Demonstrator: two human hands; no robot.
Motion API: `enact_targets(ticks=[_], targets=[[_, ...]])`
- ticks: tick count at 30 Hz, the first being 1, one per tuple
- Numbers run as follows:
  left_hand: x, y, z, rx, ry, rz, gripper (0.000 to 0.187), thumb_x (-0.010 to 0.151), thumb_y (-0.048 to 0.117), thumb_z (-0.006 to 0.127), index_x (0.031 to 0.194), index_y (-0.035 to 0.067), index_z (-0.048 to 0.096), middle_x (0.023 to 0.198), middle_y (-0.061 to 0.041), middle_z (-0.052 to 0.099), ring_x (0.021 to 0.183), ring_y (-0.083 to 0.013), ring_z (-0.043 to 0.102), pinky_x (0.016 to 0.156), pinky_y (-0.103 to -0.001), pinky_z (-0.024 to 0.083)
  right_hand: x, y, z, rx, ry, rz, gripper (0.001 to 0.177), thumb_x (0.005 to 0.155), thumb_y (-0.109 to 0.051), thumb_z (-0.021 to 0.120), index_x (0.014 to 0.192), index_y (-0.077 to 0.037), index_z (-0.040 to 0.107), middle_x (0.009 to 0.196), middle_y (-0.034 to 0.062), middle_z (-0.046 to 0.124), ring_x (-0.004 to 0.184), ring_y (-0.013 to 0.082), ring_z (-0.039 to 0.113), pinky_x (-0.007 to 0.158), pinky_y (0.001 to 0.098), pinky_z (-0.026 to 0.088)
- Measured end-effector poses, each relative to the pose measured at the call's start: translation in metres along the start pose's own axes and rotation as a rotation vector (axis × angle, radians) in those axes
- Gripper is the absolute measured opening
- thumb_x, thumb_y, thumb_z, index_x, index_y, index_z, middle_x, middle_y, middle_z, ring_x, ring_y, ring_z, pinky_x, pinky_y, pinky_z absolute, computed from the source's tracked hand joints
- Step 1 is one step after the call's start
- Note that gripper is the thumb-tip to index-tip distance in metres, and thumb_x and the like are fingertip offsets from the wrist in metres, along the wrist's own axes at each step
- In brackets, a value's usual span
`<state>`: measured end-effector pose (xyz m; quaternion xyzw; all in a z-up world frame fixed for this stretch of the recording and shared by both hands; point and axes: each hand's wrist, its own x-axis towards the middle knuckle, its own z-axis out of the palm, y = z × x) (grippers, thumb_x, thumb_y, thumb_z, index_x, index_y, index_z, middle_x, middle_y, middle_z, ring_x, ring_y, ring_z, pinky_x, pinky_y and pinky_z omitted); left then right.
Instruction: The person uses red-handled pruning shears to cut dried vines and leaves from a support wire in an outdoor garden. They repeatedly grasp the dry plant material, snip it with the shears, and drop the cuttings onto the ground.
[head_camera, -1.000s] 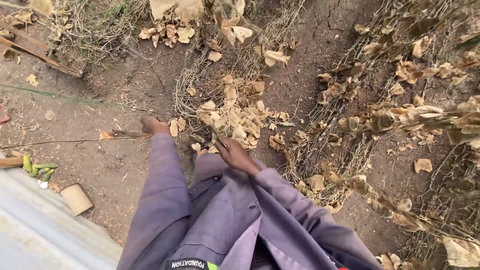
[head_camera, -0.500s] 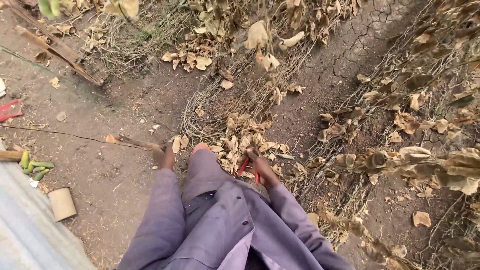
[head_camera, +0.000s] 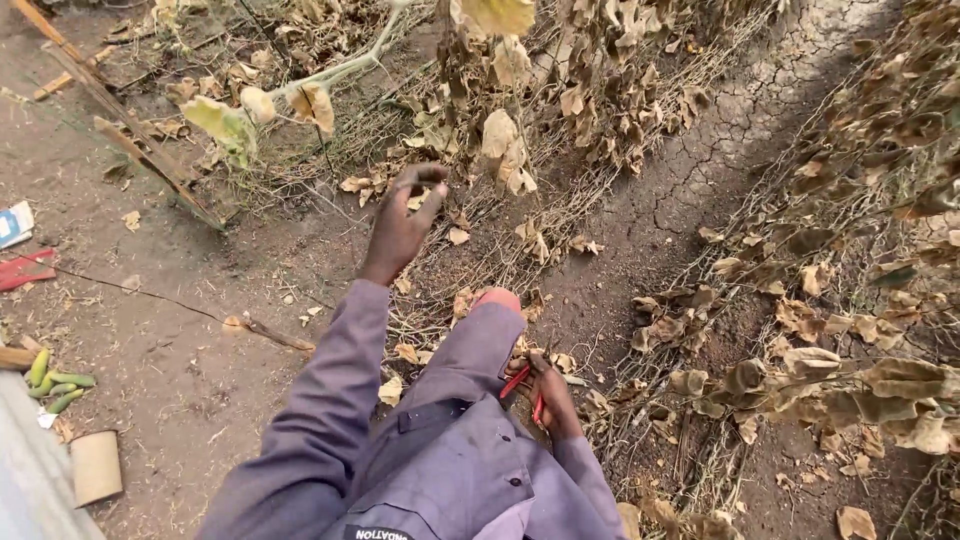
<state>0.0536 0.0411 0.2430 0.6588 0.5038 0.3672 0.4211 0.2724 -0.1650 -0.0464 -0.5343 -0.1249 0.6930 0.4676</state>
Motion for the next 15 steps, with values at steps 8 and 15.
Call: enact_targets(ticks=[8, 15], targets=[[0.184, 0.040, -0.025, -0.032, 0.479, 0.634, 0.038, 0.109, 0.024, 0.060, 0.140, 0.013, 0.042, 0.138, -0.017, 0.058, 0.123, -0.0286, 0.062, 0.104, -0.044, 0.057, -0.011, -0.033, 0.003, 0.288, 0.205, -0.014, 0.023, 0.107, -0.022, 0.050, 0.112, 0.000, 0.057, 0.098, 0.0220, 0.073, 0.089, 0.0353, 0.072, 0.081, 0.0487, 0.061], [0.284, -0.006, 0.035, 0.390, 0.283, 0.152, 0.097, 0.101, 0.074, 0.046, 0.162, 0.009, 0.008, 0.171, -0.022, 0.004, 0.159, -0.0365, -0.004, 0.124, -0.051, -0.011, 0.004, -0.056, -0.013, 0.280, 0.239, 0.001, 0.030, 0.110, -0.017, 0.038, 0.126, -0.001, 0.058, 0.102, 0.0200, 0.074, 0.092, 0.0320, 0.072, 0.074, 0.0411, 0.060]])
